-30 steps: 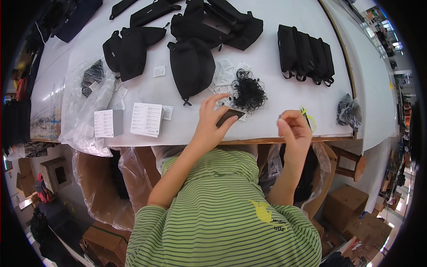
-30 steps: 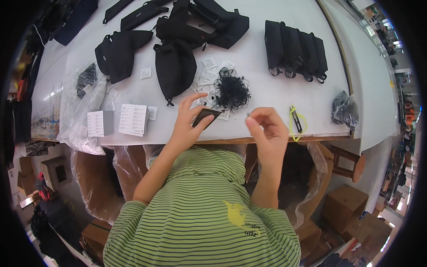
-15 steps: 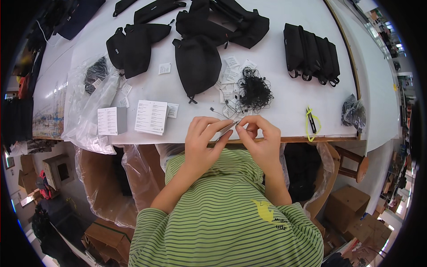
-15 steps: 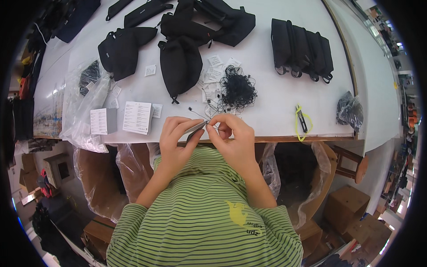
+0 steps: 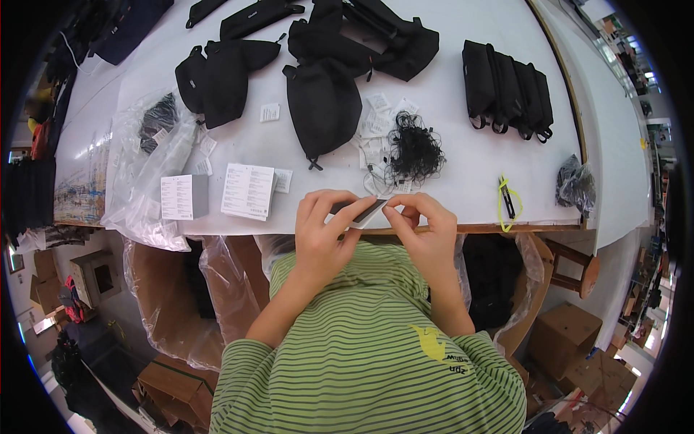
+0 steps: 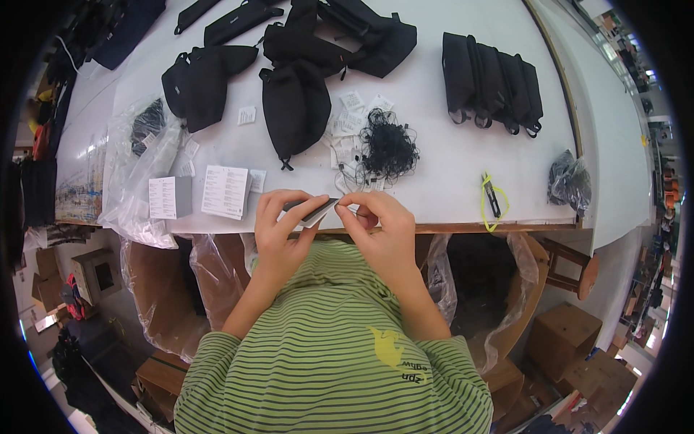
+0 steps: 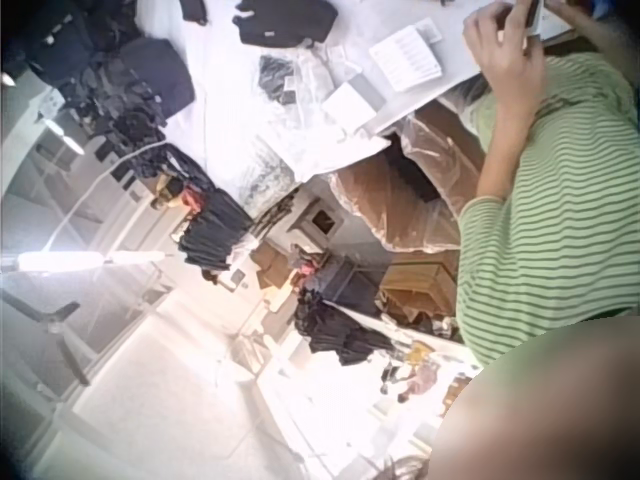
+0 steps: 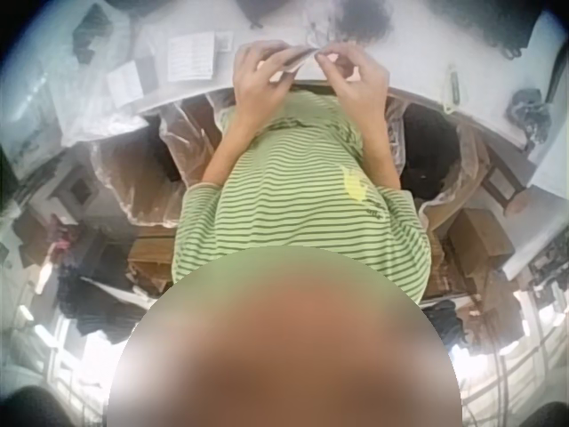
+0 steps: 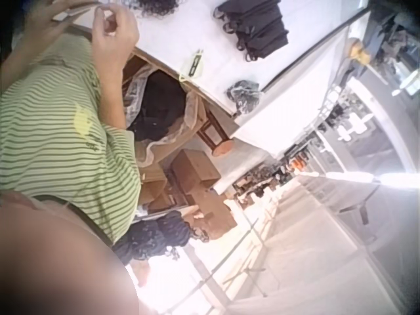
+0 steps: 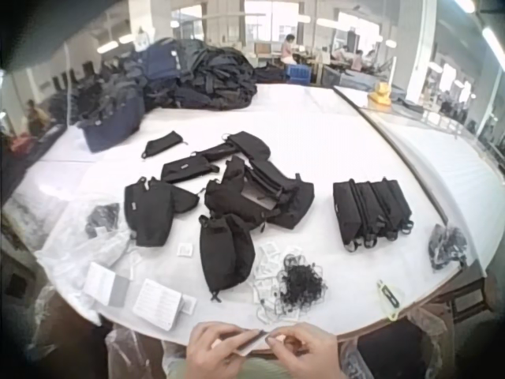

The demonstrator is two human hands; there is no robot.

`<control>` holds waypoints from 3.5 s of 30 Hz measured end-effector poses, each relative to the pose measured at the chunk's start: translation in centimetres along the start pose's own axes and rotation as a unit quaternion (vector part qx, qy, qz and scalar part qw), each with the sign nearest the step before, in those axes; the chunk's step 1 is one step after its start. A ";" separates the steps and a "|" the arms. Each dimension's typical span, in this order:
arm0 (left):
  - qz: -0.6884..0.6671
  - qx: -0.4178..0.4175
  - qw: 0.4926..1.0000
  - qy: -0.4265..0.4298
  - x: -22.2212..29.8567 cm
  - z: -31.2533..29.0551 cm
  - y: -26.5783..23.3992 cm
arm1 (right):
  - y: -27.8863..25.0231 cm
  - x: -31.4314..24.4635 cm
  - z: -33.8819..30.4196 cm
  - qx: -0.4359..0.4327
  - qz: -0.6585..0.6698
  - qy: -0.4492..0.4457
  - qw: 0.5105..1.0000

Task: The recorder is placing manuals and silica gel packets into black zippered fabric pouches at an assembly table.

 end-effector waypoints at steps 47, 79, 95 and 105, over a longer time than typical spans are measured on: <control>0.082 0.154 0.979 -0.103 -9.4 7.4 -2.1 | -1.8 4.4 -0.1 -0.115 0.262 0.174 0.942; 0.003 -0.262 0.965 0.014 -6.3 -2.3 3.9 | -2.7 4.5 -0.8 -0.087 0.027 0.141 0.986; -0.082 -0.087 0.981 -0.153 -4.2 -1.5 1.0 | -1.0 2.0 -0.6 -0.085 -0.055 0.086 0.991; -0.162 -0.075 0.959 -0.219 -3.7 -2.2 0.4 | 2.0 0.9 -0.3 -0.125 -0.059 0.020 0.990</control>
Point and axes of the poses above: each hand's wrist, its own z-axis towards the middle knuckle, its own y-axis out of the palm, x = y × z, the point moved 2 cm from there along z, towards the middle knuckle, and after that the axes turned 2 degrees about z, right-handed, at the moved point
